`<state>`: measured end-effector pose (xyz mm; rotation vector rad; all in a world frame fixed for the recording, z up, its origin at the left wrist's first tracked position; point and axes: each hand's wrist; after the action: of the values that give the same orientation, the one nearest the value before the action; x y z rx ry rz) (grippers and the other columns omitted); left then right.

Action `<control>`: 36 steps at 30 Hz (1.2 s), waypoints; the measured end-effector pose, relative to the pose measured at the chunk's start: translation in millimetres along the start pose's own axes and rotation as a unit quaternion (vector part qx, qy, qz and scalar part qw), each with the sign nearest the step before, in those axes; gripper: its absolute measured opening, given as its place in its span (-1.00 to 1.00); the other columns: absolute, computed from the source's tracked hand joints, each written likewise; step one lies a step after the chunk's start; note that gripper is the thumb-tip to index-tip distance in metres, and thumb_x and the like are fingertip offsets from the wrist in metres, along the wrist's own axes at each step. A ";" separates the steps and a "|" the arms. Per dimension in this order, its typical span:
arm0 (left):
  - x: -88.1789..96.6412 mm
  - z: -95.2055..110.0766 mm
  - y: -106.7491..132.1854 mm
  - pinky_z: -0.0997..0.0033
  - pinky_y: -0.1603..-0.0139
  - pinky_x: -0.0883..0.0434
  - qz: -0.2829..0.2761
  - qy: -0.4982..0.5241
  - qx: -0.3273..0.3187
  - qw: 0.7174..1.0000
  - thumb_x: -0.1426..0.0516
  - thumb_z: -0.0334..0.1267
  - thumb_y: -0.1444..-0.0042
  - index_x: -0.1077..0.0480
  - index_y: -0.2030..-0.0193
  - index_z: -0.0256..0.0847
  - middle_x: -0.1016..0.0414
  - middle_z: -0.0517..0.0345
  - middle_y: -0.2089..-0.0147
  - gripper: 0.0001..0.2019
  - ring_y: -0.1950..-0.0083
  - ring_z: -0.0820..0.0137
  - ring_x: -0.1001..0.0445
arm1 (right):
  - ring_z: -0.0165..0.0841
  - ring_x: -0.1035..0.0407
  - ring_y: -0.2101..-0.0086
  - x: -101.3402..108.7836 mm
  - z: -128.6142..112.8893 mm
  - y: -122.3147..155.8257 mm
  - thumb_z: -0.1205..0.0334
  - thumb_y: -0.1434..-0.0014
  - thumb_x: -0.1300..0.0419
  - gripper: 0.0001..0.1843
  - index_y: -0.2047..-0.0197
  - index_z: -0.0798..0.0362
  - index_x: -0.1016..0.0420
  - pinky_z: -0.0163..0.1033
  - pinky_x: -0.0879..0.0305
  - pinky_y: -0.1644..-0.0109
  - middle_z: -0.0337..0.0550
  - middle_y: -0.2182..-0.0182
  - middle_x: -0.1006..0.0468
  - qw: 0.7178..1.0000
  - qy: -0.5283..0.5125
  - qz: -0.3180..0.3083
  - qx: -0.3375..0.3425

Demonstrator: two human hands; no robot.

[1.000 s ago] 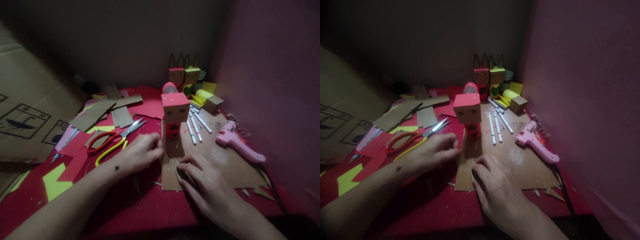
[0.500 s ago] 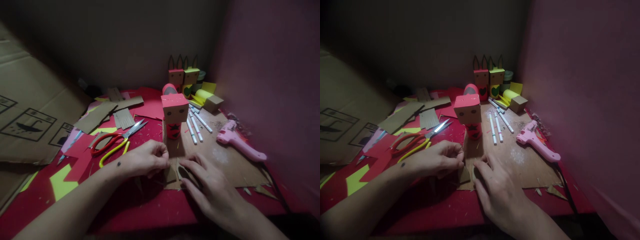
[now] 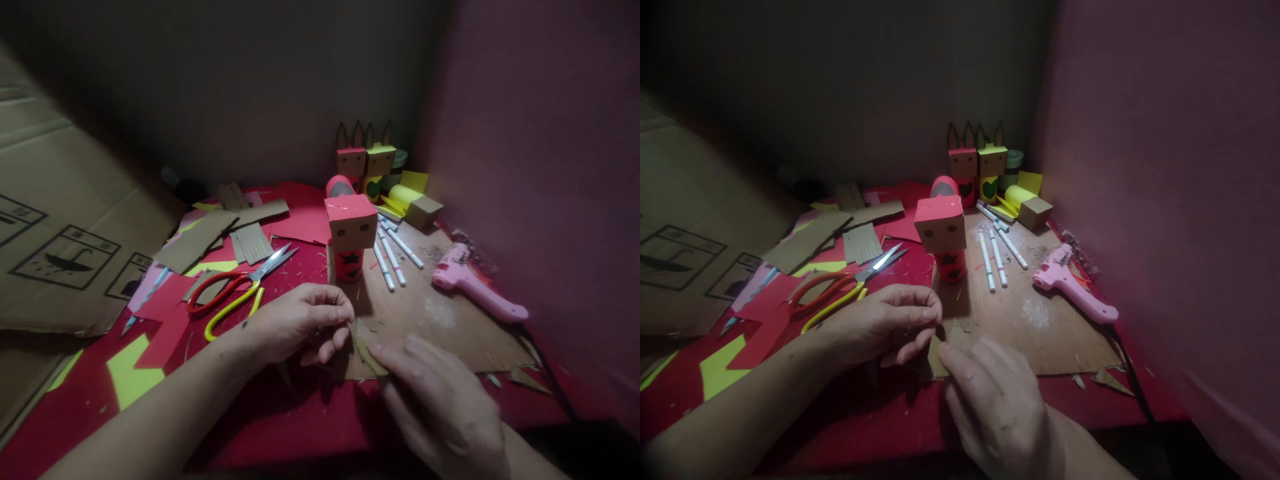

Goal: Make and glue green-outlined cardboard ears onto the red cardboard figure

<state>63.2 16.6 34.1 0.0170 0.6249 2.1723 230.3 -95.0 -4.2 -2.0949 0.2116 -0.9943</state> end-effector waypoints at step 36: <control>4.3 0.6 -2.7 0.67 0.77 -0.03 0.060 -0.220 0.015 0.974 -0.11 -0.14 -0.10 -0.26 0.48 -0.25 -0.26 0.34 0.63 -0.75 0.70 0.59 -0.19 | -0.41 -0.44 0.40 -0.7 10.9 -3.8 0.26 -0.19 -0.14 -0.77 0.06 -0.05 -0.34 -0.36 -0.42 0.43 -0.18 0.31 -0.48 0.887 -0.278 0.079 -0.359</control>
<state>62.6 21.4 32.6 0.5499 0.4068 2.1748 236.9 -85.7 -6.1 -2.8763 0.5012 -0.1662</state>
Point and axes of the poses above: each hand's wrist, its own y-axis away from the middle knuckle, its own x-axis out of the back of the hand, z = x × y
